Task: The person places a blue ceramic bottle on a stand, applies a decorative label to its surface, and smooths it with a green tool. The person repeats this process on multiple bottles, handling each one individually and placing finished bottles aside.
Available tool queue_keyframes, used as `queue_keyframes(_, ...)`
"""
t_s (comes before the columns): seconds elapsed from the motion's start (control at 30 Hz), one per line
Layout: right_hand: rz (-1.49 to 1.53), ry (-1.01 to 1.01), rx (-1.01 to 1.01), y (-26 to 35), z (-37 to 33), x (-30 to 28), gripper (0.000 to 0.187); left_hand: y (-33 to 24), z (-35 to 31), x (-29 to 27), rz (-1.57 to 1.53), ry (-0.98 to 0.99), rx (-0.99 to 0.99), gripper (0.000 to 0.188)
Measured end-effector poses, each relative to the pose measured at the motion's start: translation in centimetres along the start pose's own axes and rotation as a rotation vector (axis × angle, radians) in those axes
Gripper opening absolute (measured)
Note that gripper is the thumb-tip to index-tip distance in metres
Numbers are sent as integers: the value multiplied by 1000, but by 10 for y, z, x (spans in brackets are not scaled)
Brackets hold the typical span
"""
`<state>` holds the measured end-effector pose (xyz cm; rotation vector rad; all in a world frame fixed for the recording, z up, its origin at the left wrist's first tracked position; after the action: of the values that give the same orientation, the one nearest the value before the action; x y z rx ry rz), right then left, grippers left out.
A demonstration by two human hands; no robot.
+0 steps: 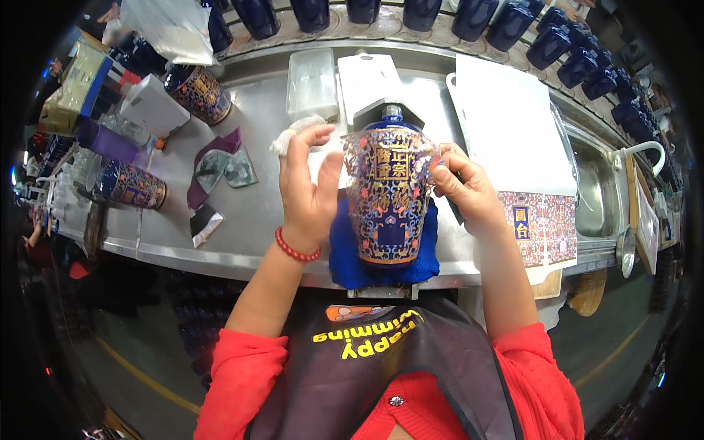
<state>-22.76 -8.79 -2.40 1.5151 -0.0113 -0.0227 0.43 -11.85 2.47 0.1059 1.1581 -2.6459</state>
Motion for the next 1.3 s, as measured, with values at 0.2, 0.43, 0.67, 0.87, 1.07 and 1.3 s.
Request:
queue_keyframes(0.2,90,-55,21,5,-10,1,25,-50,-88,-8,180,288,157,87)
queue_keyframes(0.43,104,-125,159,8,-14,-4,11,-53,-89,-25,513,206,250,68)
queue_keyframes(0.67,179,-143,218,20,-28,-12,23,-62,-87,-17,409,176,275,53)
queue_keyframes(0.87,162,-234,214,22,-29,-21,25,-36,-87,-11,176,267,8,69)
queue_keyframes(1.07,122,-198,195,26,-28,-20,13,-34,-83,3,140,284,-71,67)
queue_keyframes(1.3,95,-167,169,27,-27,-21,14,-27,-57,12,157,272,-77,68)
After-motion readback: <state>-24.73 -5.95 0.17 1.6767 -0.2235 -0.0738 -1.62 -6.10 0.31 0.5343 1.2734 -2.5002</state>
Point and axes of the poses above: each hand's wrist, its own z-axis towards the middle knuckle, its own x-axis out of the palm, y = z × x, the point moved 10 cm from there along z, towards the middle knuckle, and after that the axes turned 7 degrees about -y, right-handed, at the moved point
